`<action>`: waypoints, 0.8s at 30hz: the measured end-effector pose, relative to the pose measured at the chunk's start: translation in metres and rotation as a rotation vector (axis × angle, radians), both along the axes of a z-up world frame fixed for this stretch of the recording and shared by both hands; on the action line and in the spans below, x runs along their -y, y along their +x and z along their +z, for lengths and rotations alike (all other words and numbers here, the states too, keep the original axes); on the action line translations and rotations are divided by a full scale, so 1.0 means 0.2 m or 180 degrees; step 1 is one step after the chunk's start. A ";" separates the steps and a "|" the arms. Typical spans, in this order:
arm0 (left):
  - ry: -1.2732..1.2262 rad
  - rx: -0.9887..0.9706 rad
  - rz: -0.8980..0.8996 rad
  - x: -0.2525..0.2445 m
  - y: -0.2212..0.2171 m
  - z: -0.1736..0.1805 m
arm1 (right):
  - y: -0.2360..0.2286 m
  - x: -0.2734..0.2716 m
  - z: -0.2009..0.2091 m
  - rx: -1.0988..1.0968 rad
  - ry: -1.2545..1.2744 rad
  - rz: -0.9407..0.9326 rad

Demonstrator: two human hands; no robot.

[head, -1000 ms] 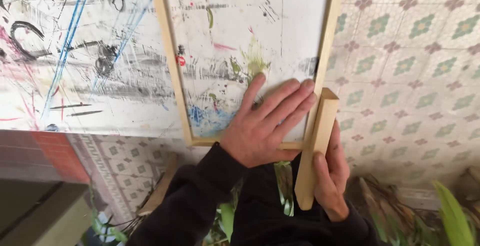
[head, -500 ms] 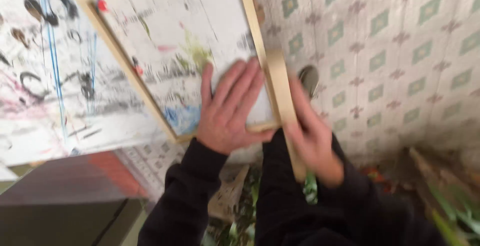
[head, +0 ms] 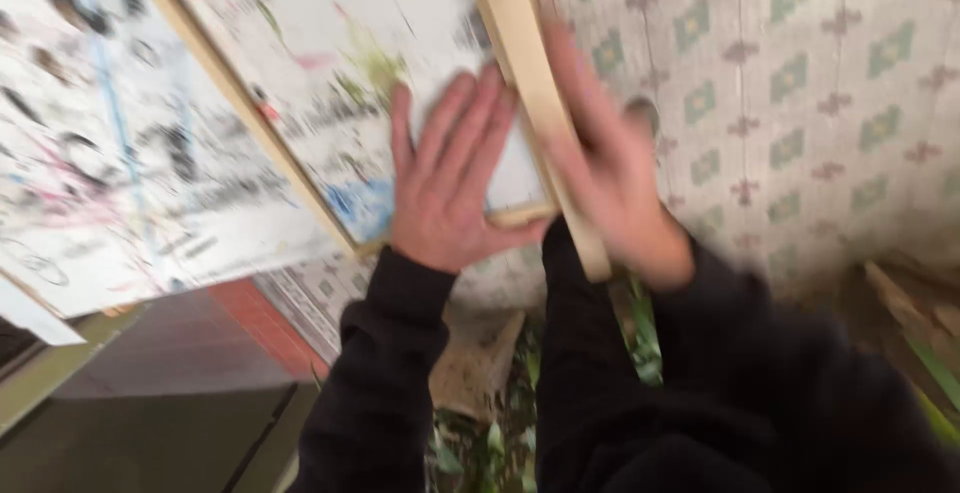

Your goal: Sanding the wooden edges and surface of a picture frame using a sanding block on a workbench.

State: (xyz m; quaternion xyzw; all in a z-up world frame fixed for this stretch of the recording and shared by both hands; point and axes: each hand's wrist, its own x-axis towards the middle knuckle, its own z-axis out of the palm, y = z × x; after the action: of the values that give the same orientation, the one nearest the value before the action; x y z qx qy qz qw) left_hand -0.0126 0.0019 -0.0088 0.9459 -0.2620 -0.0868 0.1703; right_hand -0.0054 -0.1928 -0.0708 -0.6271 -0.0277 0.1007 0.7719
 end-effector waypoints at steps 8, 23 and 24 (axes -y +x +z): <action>0.0132 0.0138 0.0094 -0.01 0.00 -0.11 | -0.04 0.02 -0.08 0.0323 0.0231 0.0052; 0.0045 0.0013 -0.0101 0.04 -0.07 -0.13 | -0.24 0.08 0.17 -0.0364 -0.0455 -0.0089; 0.0082 0.0183 -0.0109 0.03 -0.02 -0.15 | -0.28 0.10 0.14 -0.0222 -0.0725 -0.0087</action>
State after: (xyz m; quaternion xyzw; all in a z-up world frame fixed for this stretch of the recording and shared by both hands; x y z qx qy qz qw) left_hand -0.0174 -0.0045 -0.0381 0.9456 -0.2818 -0.0658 0.1490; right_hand -0.0612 -0.2121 -0.0436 -0.7072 0.0194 0.1143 0.6974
